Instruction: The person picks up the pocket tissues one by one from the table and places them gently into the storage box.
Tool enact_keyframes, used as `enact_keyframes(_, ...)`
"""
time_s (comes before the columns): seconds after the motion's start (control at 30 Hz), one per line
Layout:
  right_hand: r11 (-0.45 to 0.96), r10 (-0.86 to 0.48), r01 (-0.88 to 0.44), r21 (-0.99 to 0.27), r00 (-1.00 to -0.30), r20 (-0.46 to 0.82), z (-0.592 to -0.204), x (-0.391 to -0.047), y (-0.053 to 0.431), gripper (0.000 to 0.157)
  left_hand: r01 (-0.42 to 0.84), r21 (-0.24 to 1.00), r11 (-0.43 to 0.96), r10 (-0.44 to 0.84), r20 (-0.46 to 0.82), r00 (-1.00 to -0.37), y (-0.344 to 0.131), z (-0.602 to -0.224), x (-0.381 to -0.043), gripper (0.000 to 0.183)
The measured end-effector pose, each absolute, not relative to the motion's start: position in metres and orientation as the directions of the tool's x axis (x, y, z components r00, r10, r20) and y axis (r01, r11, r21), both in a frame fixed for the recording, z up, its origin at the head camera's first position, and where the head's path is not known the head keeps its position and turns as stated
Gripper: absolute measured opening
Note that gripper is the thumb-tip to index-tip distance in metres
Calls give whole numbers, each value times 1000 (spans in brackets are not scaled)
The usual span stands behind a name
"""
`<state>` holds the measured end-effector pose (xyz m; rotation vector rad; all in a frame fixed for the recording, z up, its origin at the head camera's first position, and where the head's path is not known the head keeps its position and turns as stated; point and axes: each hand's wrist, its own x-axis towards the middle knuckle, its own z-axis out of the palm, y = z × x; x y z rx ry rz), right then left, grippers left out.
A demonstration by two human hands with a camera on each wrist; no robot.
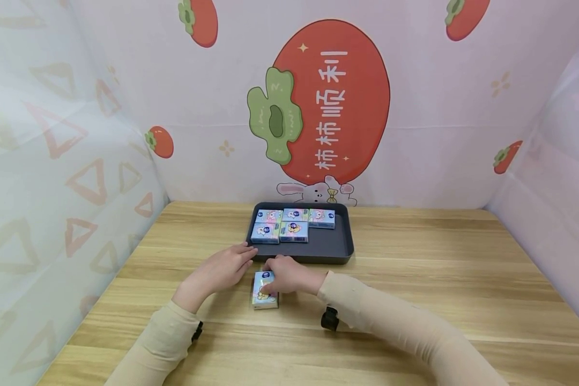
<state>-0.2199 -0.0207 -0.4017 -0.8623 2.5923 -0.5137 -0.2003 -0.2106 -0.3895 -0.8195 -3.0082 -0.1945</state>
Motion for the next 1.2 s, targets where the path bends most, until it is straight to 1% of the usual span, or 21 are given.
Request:
enact_keyframes(0.17, 788, -594, -477, -390, -757, -274, -401, -218, -21, 52, 507, 113, 855, 505, 46, -862, -210, -389, -200, 36)
enact_keyframes(0.4, 799, -586, -469, -376, -748, -313, -397, -218, -20, 55, 513, 111, 851, 509, 61, -859, -210, -389, -200, 35)
enact_keyframes(0.53, 788, -598, -465, -403, -735, -320, -397, -219, -20, 56, 513, 111, 851, 509, 64, -858, -210, -389, -200, 35)
enact_keyframes(0.83, 771, -602, -427, -473, -731, -321, -397, -220, -17, 50, 504, 112, 856, 501, 55, -864, -210, -390, -200, 35)
enact_keyframes(1.2, 756, -605, -391, -524, -722, -335, -395, -219, -14, 58, 510, 105, 854, 507, 58, -860, -211, -391, -201, 36)
